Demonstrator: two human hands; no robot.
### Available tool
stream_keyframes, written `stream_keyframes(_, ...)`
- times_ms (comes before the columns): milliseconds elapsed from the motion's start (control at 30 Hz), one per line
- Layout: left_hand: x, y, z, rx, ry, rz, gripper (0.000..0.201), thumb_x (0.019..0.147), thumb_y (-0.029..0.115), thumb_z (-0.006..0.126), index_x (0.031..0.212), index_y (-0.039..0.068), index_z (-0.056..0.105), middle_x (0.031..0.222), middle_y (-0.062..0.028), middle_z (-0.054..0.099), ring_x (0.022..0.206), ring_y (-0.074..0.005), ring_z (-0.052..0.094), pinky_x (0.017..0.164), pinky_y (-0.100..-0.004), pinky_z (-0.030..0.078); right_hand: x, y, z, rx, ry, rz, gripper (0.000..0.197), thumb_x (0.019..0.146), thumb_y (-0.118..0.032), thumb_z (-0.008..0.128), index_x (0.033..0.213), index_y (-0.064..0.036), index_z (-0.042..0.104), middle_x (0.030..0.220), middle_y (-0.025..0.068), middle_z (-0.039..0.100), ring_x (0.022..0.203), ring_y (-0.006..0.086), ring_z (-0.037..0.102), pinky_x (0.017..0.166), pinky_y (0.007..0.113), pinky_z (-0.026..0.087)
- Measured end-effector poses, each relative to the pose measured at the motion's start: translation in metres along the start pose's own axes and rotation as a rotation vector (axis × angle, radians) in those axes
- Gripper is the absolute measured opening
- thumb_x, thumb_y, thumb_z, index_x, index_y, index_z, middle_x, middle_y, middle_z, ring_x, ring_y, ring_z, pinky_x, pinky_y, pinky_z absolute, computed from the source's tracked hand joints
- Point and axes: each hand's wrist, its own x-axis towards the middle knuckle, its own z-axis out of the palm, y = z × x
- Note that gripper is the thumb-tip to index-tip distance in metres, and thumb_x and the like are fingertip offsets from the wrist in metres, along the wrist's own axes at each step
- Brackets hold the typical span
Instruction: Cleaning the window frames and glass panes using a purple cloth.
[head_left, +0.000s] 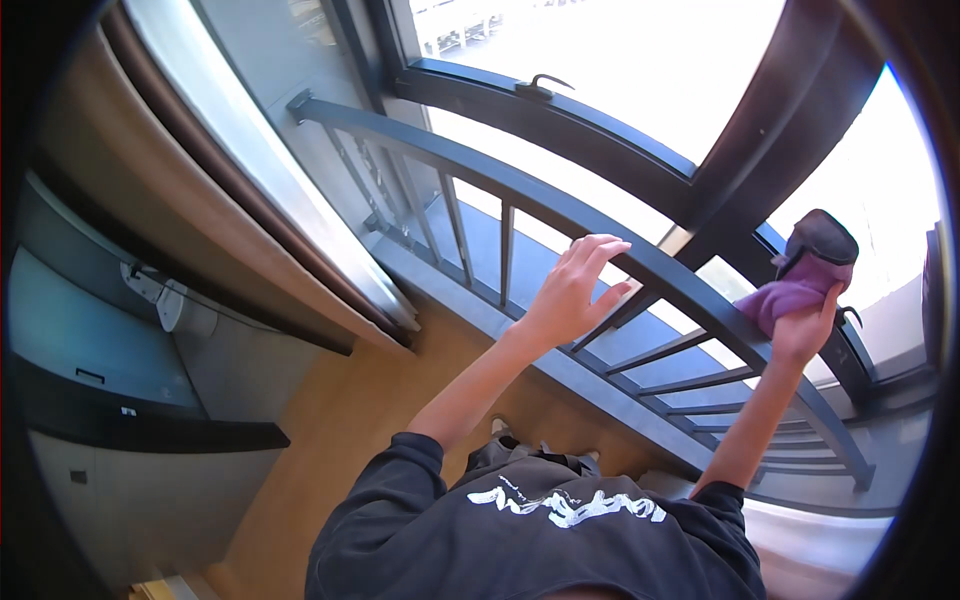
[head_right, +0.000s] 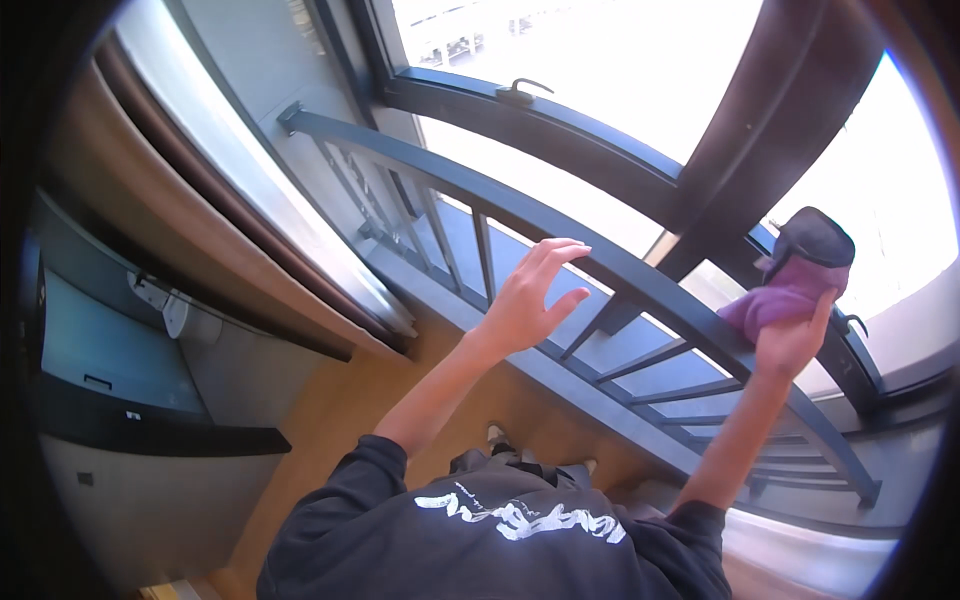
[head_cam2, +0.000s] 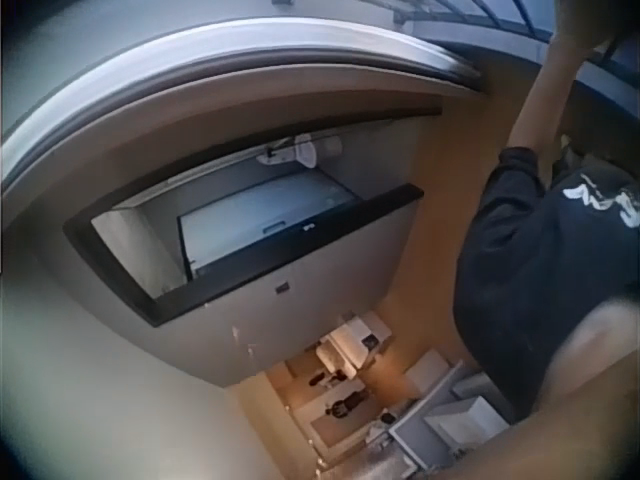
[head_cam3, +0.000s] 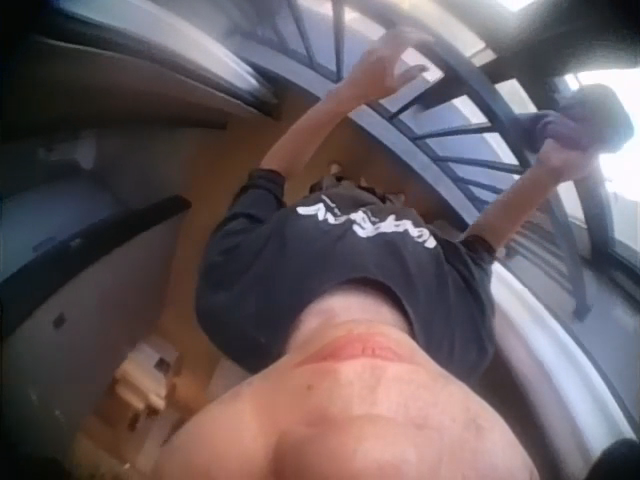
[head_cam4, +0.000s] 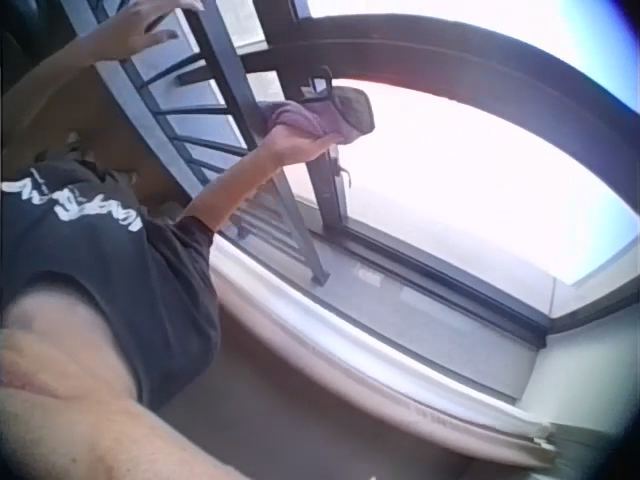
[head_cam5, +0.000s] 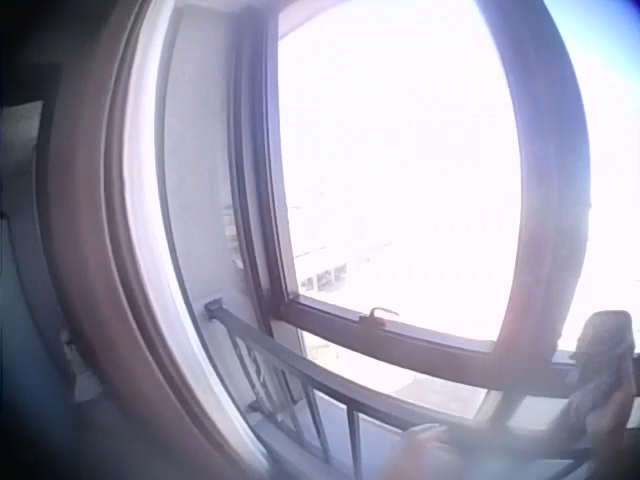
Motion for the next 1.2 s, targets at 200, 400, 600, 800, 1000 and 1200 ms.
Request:
stream_keyframes(200,0.01,0.026,-0.027,-0.191,0.13,-0.043,0.066,0.083,0.025,0.073,0.137,0.003,0.041,0.136,-0.019,0.044,0.128,-0.0342,0.043,0.107,-0.0409,0.035,-0.074,0.083,0.161,0.164,-0.02,-0.006,0.048,0.104,-0.037,0.034,0.143,-0.0098,0.035,0.137,0.0124,0.047,0.126,0.0301,0.046,0.107,0.048,0.034)
stream_keyframes(400,0.022,0.019,-0.051,-0.308,0.127,-0.257,0.064,0.081,0.017,0.076,0.136,0.005,0.047,0.095,-0.0048,0.06,0.096,-0.0191,0.058,0.091,-0.0319,0.044,-0.094,0.124,0.191,0.139,-0.106,-0.008,0.051,0.103,-0.042,0.035,0.142,-0.0084,0.032,0.134,0.0137,0.044,0.125,0.0293,0.046,0.104,0.044,0.039)
stream_keyframes(600,0.043,-0.002,-0.046,-0.498,-0.081,-0.158,0.068,0.08,0.024,0.074,0.139,0.009,0.044,0.141,-0.011,0.042,0.128,-0.0234,0.046,0.112,-0.044,0.031,-0.105,0.133,0.185,0.105,-0.066,-0.07,0.056,0.102,-0.048,0.031,0.143,-0.01,0.031,0.135,0.0135,0.043,0.126,0.0288,0.044,0.104,0.044,0.04)
stream_keyframes(800,0.076,0.011,0.014,-0.661,-0.198,-0.076,0.02,0.083,0.006,0.07,0.102,0.003,0.065,0.076,-0.002,0.064,0.067,-0.008,0.059,0.058,-0.0214,0.046,-0.083,0.094,0.147,-0.191,0.235,-0.43,0.054,0.102,-0.047,0.031,0.137,-0.0055,0.038,0.127,0.013,0.051,0.117,0.028,0.054,0.102,0.04,0.044)
stream_keyframes(1000,0.083,0.044,0.019,-0.875,-0.435,0.092,0.012,0.085,0.009,0.068,0.091,0.004,0.058,0.076,-0.0072,0.062,0.067,-0.0183,0.062,0.058,-0.0308,0.048,-0.101,0.052,0.145,-0.783,0.272,-0.634,0.04,0.099,-0.029,0.04,0.125,-0.0004,0.05,0.119,0.0156,0.055,0.113,0.0277,0.055,0.099,0.038,0.043)
stream_keyframes(1200,0.049,-0.05,-0.063,-0.261,-0.075,0.228,0.015,0.08,0.004,0.068,0.093,0.006,0.061,0.078,-0.0082,0.063,0.074,-0.0234,0.066,0.064,-0.0336,0.052,-0.088,0.159,0.13,-2.068,-0.142,0.077,0.04,0.101,-0.029,0.038,0.107,-0.0023,0.067,0.105,0.02,0.067,0.106,0.0357,0.06,0.097,0.044,0.039)
